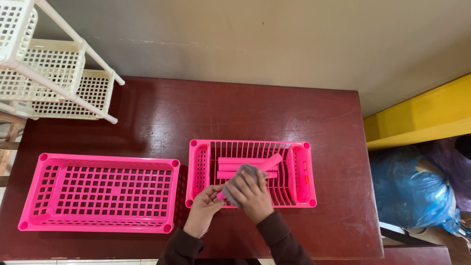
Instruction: The person wipes several pink plastic rods with a grey cloth, then inserts them into the corner sockets of a pink plastic basket base to form legs. The person then wipes the basket base and places the cloth inside it.
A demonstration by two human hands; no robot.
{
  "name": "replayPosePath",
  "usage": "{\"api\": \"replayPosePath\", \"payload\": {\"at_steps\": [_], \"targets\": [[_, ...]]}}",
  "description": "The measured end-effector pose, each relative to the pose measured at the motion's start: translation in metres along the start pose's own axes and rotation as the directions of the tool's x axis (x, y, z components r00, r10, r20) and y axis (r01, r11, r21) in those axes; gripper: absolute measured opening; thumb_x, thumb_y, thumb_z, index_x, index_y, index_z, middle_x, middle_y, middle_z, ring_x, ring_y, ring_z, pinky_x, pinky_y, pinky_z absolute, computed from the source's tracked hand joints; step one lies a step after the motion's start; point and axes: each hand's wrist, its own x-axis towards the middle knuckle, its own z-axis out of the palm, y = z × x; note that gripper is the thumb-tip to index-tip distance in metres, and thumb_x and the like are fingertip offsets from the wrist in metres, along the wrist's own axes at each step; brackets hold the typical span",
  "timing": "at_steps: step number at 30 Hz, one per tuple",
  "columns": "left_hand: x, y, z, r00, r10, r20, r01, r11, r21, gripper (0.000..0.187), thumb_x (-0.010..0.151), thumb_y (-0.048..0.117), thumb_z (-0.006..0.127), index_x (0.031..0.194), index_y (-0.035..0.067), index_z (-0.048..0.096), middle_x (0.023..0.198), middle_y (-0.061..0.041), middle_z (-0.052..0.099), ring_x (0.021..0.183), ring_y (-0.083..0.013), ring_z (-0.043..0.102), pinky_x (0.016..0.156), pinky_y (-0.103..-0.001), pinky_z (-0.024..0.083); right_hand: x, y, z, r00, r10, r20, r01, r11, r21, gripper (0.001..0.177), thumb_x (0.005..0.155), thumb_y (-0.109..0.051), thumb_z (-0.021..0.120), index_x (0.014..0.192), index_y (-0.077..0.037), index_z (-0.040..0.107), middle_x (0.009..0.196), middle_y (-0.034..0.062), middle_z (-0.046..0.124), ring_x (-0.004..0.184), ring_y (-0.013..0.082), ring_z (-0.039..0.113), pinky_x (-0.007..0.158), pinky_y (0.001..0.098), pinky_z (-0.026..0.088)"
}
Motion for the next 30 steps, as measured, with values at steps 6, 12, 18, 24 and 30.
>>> {"api": "replayPosePath", "payload": {"at_steps": [6, 12, 18, 24, 30], "targets": [[-0.004, 0.035, 0.019, 0.995, -0.088, -0.054, 0.095, 0.987, 0.127, 0.044, 0.089, -0.010, 0.058, 0.133, -0.003, 0.059, 0.133, -0.009, 0.067, 0.121, -0.0163, 0.066, 0.106, -0.029, 0.051, 0.000, 0.048, -0.018, 0.967, 0.252, -0.046, -0.253, 0.967, -0.018, 0.045, 0.087, -0.017, 0.064, 0.132, -0.020, 0.064, 0.137, 0.0072, 0.059, 0.140, 0.0295, 0.046, 0.126, 0.0626, 0.023], [0.005, 0.014, 0.006, 0.992, -0.081, -0.096, 0.071, 0.993, -0.099, 0.040, 0.104, 0.000, 0.059, 0.144, -0.007, 0.057, 0.109, -0.014, 0.059, 0.112, -0.0198, 0.068, 0.107, -0.033, 0.054, 0.009, 0.028, -0.018, 0.959, 0.277, -0.055, -0.275, 0.961, 0.034, 0.049, 0.084, -0.014, 0.065, 0.133, -0.015, 0.063, 0.137, 0.0074, 0.060, 0.139, 0.0313, 0.046, 0.123, 0.0644, 0.020], [0.012, 0.001, 0.004, 0.995, -0.019, -0.096, 0.005, 0.989, -0.151, 0.047, 0.094, -0.004, 0.057, 0.140, -0.004, 0.049, 0.132, -0.014, 0.065, 0.109, -0.0181, 0.067, 0.094, -0.032, 0.054, 0.004, -0.018, -0.010, 0.991, 0.132, 0.035, -0.136, 0.980, 0.145, 0.057, 0.083, -0.012, 0.063, 0.140, -0.013, 0.059, 0.145, 0.0094, 0.058, 0.147, 0.0331, 0.039, 0.121, 0.0624, 0.019], [0.005, 0.013, 0.010, 0.986, -0.072, -0.151, 0.054, 0.992, -0.116, 0.043, 0.093, -0.005, 0.056, 0.134, -0.002, 0.047, 0.139, -0.016, 0.063, 0.120, -0.0205, 0.068, 0.100, -0.032, 0.054, 0.002, 0.032, -0.009, 0.924, 0.374, -0.074, -0.364, 0.923, 0.121, 0.054, 0.090, -0.007, 0.061, 0.143, -0.011, 0.055, 0.151, 0.0102, 0.052, 0.151, 0.0351, 0.036, 0.124, 0.0630, 0.022], [0.010, 0.010, 0.016, 0.992, -0.014, -0.129, -0.006, 0.989, -0.149, 0.045, 0.095, -0.007, 0.056, 0.140, -0.001, 0.048, 0.139, -0.020, 0.061, 0.117, -0.0248, 0.064, 0.097, -0.036, 0.052, -0.004, -0.023, -0.002, 0.987, 0.157, 0.035, -0.160, 0.945, 0.284, 0.055, 0.085, -0.007, 0.063, 0.139, -0.010, 0.058, 0.152, 0.0106, 0.053, 0.148, 0.0356, 0.038, 0.120, 0.0668, 0.019]]}}
